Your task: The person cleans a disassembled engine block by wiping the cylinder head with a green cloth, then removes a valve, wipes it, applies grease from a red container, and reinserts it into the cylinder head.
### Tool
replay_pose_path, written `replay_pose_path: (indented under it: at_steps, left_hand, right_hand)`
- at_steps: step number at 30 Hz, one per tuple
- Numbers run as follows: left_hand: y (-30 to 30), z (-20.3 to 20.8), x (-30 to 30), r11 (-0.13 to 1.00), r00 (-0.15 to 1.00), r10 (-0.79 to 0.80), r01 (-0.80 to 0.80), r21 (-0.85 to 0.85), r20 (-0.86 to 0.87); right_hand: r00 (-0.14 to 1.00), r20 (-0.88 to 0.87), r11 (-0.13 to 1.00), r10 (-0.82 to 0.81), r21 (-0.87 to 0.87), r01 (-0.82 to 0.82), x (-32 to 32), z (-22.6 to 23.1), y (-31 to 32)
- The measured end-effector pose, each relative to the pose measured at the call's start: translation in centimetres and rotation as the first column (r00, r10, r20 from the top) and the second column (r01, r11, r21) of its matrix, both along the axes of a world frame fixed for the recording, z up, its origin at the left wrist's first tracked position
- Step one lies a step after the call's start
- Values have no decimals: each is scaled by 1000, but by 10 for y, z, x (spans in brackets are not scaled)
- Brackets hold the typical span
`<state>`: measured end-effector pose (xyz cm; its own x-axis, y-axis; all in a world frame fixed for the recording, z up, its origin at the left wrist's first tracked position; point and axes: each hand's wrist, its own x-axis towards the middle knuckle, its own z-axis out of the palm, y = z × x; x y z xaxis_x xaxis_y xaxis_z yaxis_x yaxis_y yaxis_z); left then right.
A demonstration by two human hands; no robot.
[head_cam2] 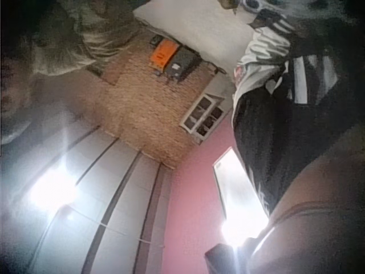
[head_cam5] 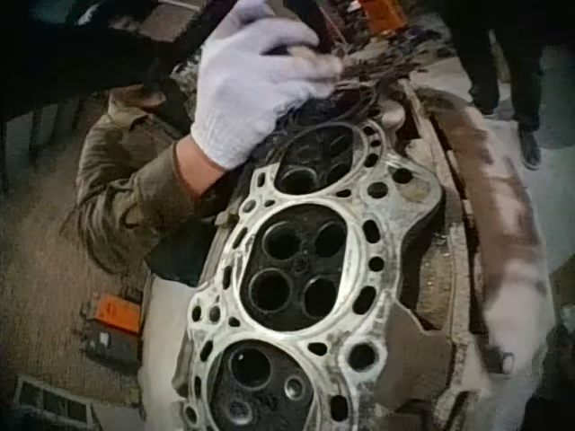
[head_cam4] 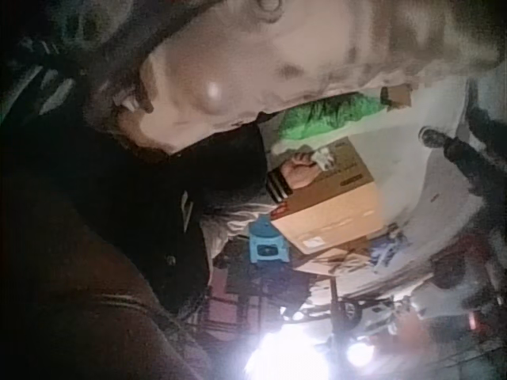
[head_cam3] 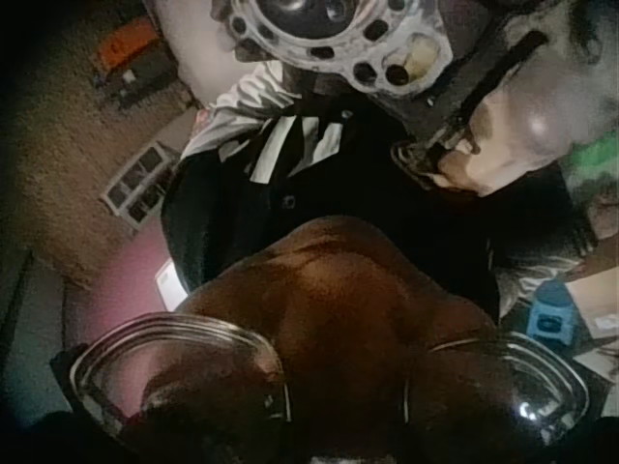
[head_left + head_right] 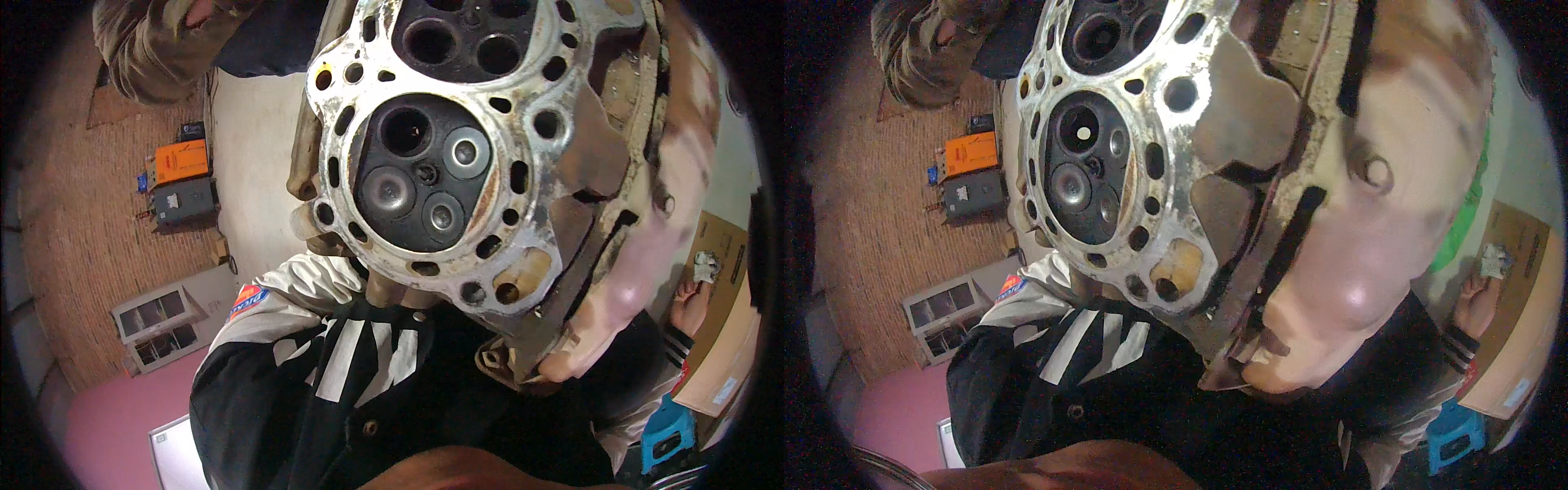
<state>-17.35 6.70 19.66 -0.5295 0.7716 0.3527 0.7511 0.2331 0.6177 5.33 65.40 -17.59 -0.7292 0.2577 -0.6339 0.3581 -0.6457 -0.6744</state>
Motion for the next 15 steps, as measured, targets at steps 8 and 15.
replay_pose_path:
  at_steps: [8,15]
  left_hand:
    - [-40,-125,217,907,887,386,-315,-278,253]
    - [-36,-136,260,887,842,445,-367,-282,305]
  right_hand:
    - [990,118,980,74,174,-94,-1,-6,8]
    - [961,272,918,-41,390,-71,13,-38,48]
